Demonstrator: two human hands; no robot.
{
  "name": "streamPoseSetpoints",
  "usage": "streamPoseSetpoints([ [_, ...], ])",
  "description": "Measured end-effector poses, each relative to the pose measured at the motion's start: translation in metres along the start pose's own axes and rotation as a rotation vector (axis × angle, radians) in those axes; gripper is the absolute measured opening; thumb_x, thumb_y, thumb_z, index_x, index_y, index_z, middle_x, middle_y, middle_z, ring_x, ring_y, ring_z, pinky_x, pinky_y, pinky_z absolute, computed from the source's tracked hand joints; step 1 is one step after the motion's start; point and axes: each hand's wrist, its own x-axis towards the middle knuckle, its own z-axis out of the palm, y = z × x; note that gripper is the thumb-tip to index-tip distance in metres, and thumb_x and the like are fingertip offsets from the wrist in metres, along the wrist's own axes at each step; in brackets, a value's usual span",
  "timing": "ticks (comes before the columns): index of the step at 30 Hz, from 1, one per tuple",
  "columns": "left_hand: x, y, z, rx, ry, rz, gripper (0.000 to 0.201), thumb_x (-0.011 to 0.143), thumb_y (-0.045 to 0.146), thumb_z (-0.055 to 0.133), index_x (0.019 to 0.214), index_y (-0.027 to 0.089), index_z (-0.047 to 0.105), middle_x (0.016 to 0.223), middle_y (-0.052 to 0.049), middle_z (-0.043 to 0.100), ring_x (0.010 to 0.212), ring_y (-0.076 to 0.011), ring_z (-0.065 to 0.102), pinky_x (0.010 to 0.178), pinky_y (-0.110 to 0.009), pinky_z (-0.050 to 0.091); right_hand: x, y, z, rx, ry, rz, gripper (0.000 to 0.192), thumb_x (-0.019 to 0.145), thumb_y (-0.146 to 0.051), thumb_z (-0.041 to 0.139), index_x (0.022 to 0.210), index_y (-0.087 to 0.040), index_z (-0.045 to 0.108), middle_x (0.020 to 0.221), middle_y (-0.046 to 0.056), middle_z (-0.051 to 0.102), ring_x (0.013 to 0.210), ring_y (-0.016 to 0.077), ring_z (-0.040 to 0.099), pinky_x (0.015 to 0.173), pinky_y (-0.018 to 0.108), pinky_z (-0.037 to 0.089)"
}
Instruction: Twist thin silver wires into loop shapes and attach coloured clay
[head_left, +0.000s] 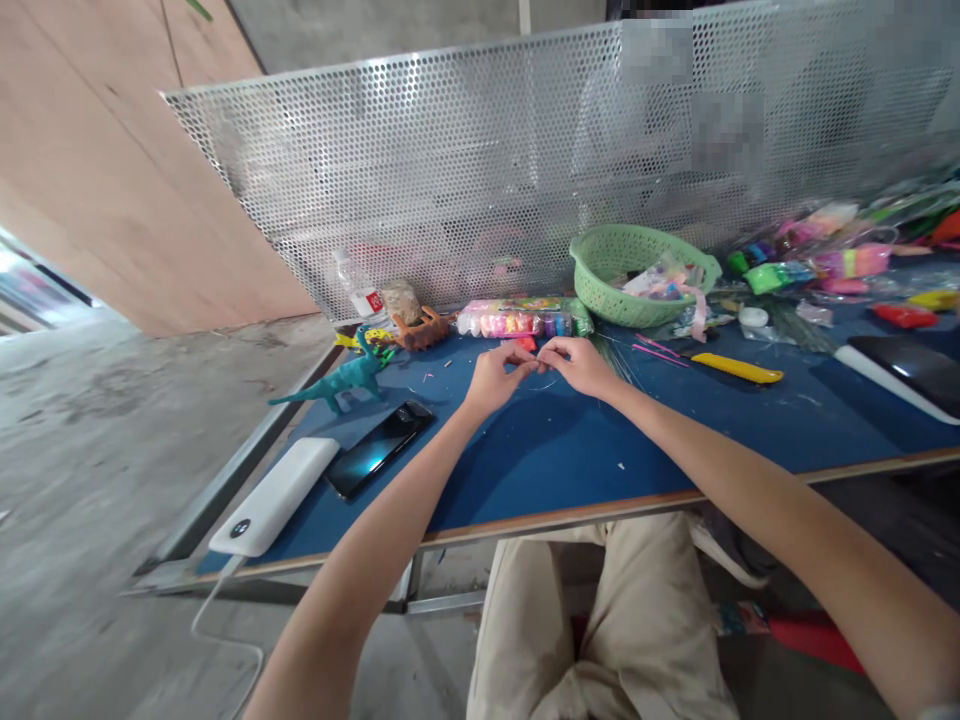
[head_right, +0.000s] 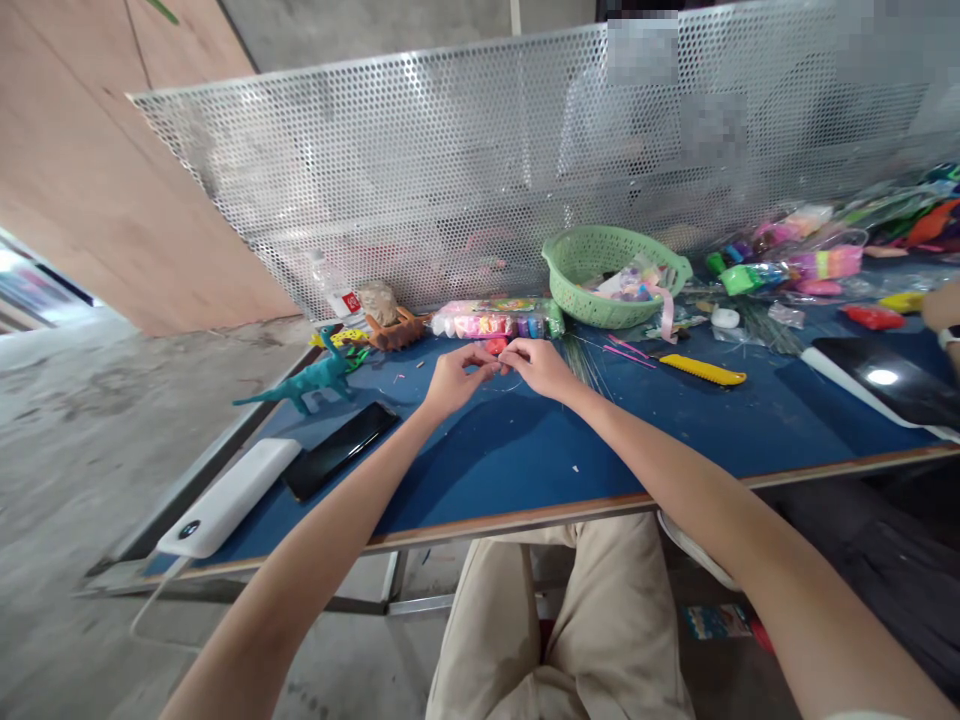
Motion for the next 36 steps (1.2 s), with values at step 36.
streamPoseSetpoints([
  [36, 0.0021, 0.0015, 0.0044, -0.359, 0.107, -0.057, 0.029, 0.08, 0.043, 0.082, 0.091, 0.017, 0.074, 0.086, -0.005, 0.075, 0.076, -0.0166, 0.071, 0.076, -0.035, 0.063, 0.0, -0.0016, 0.0013, 0.241, 0.018, -0.013, 0.024, 0.092, -0.042, 0.067, 0.098, -0.019, 0.072, 0.084, 0.005, 0.076, 0.079, 0.0194, 0.071, 0.076, 0.033, 0.055],
])
